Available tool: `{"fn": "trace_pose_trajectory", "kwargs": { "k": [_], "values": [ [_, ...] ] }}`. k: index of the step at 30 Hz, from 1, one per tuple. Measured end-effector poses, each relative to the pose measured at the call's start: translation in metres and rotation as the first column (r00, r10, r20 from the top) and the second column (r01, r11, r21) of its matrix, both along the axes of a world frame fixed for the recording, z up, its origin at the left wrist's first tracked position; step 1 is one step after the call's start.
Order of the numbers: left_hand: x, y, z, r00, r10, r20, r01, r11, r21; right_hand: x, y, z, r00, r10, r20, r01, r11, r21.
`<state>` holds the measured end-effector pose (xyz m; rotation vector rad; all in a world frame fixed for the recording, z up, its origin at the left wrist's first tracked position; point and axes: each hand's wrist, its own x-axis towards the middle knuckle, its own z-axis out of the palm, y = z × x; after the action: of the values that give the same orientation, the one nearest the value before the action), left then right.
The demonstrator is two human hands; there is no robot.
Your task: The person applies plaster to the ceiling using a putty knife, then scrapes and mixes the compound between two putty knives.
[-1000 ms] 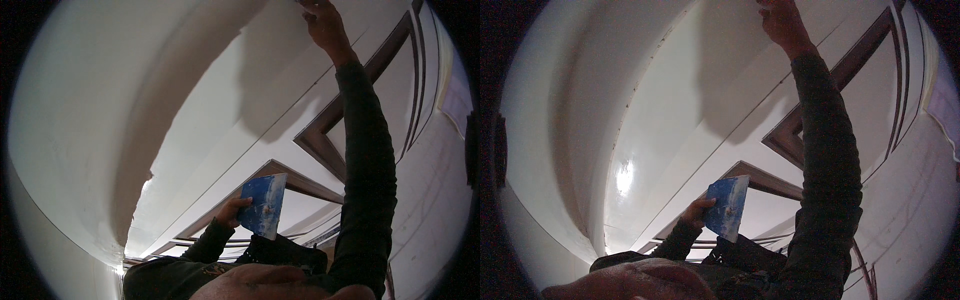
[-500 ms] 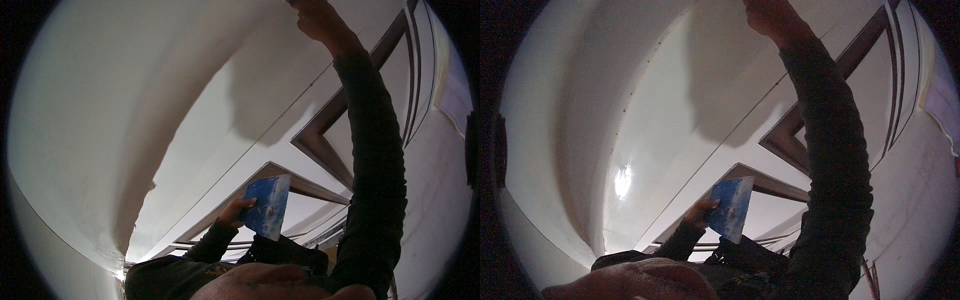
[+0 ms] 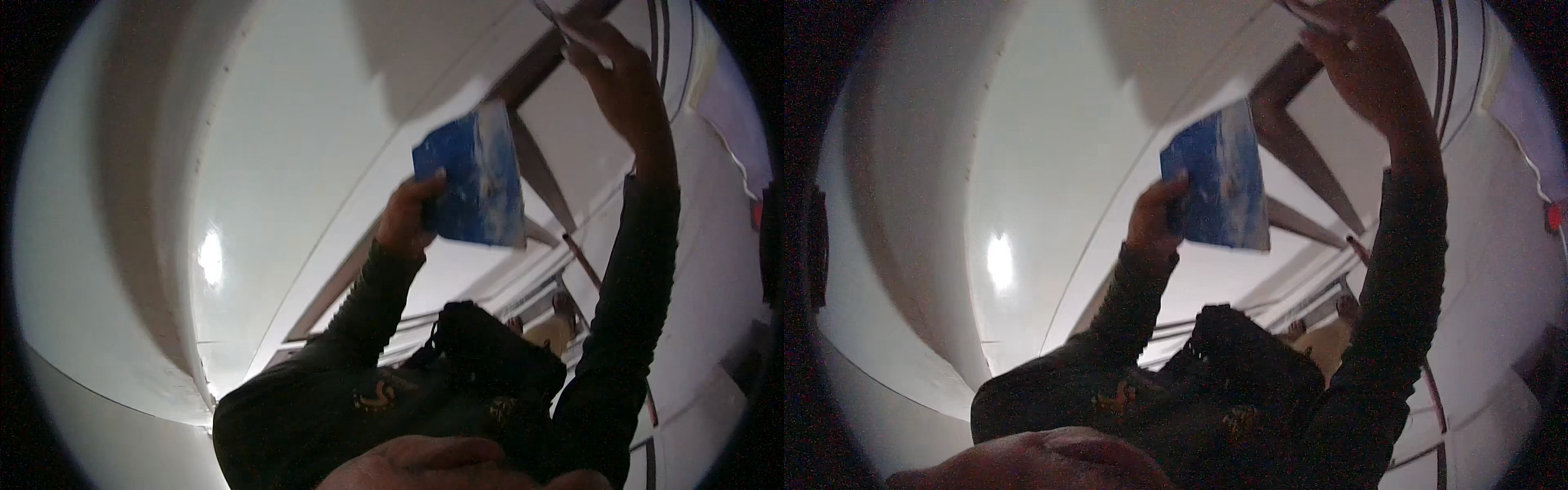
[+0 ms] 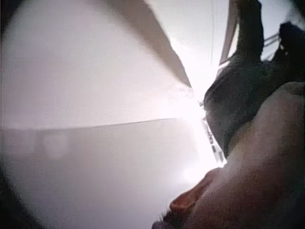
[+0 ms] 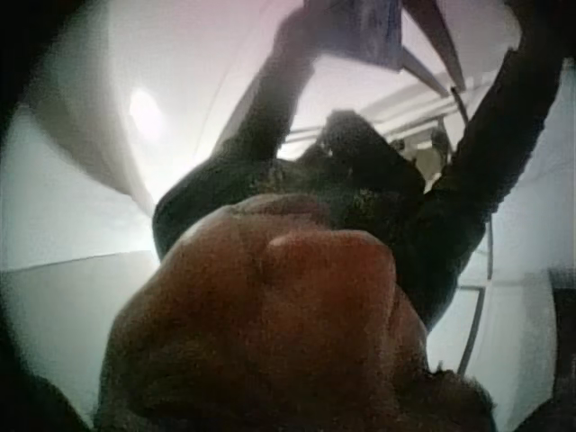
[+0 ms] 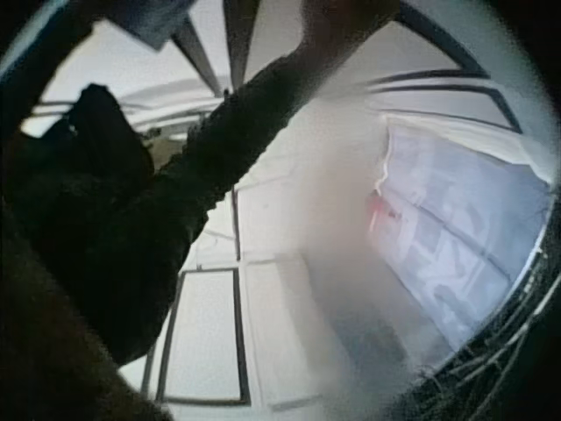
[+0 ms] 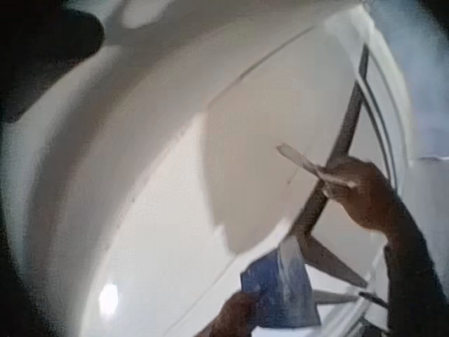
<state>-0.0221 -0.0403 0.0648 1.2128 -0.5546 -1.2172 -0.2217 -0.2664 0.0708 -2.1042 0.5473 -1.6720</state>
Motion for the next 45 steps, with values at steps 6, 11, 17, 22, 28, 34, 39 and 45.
{"fn": "trace_pose_trajectory", "kwargs": {
  "k": [6,11,17,22,28,34,39,45],
  "values": [
    [0.022,-0.004,-0.016,0.998,-0.020,-0.061,0.025,0.995,0.092,-0.015,0.124,-0.076,0.968,0.191,-0.162,-0.106,0.897,0.428],
    [0.021,-0.004,-0.016,0.988,-0.078,-0.132,0.095,0.988,0.122,-0.024,0.155,-0.075,0.952,0.211,-0.223,-0.091,0.888,0.451],
    [0.022,-0.010,-0.017,0.976,-0.102,-0.191,0.129,0.983,0.133,-0.035,0.175,-0.053,0.919,0.156,-0.361,0.040,0.876,0.480],
    [0.026,-0.010,-0.022,0.956,-0.105,-0.274,0.135,0.987,0.090,-0.042,0.184,-0.028,0.858,0.128,-0.498,0.128,0.885,0.447],
    [0.024,-0.006,-0.031,0.930,-0.092,-0.357,0.117,0.992,0.048,-0.045,0.185,-0.028,0.848,0.134,-0.513,0.140,0.877,0.459],
    [0.016,0.001,-0.037,0.867,-0.033,-0.498,0.032,0.999,-0.011,-0.045,0.197,-0.048,0.953,0.166,-0.254,0.016,0.808,0.589],
    [-0.015,0.001,-0.044,0.708,-0.085,-0.701,0.112,0.994,-0.008,-0.021,0.216,-0.061,0.865,-0.043,0.500,-0.465,0.304,0.831],
    [-0.041,0.000,-0.047,0.724,-0.111,-0.681,0.132,0.991,-0.022,0.006,0.233,-0.061,0.721,-0.164,0.673,-0.627,0.256,0.735]
  ]
}}
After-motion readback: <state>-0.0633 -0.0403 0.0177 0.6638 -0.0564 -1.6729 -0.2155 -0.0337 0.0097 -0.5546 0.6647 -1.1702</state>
